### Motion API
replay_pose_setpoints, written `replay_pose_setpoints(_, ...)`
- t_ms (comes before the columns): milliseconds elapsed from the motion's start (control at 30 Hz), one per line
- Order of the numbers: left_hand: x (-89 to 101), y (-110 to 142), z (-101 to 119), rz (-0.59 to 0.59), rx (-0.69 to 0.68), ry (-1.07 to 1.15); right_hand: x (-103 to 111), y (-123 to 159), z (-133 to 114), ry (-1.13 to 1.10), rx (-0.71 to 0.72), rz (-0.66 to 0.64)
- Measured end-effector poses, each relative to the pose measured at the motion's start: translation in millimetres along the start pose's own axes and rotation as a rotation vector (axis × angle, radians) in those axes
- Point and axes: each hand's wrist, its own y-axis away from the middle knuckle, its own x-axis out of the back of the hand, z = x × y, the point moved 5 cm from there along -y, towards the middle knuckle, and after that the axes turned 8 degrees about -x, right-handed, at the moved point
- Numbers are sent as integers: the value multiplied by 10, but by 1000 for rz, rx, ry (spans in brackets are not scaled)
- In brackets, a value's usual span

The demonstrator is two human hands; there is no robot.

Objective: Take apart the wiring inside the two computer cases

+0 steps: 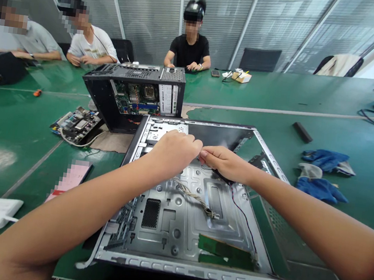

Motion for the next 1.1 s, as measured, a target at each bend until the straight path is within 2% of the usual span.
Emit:
replay_pose_setpoints(267, -37, -2, -8, -20, -9, 13, 3, -2, 32, 0, -8, -13)
replay_pose_setpoints(667, -141, 2, -72, 112, 23, 150, 45, 17, 6, -156, -28, 36)
replay_pose_setpoints(833, -148, 8, -100, 144, 43, 139, 40, 14, 6, -121, -32, 21)
replay_pose_setpoints(1100, -114, 8, -62, 20, 59, 61, 26, 13, 3, -16, -27, 30)
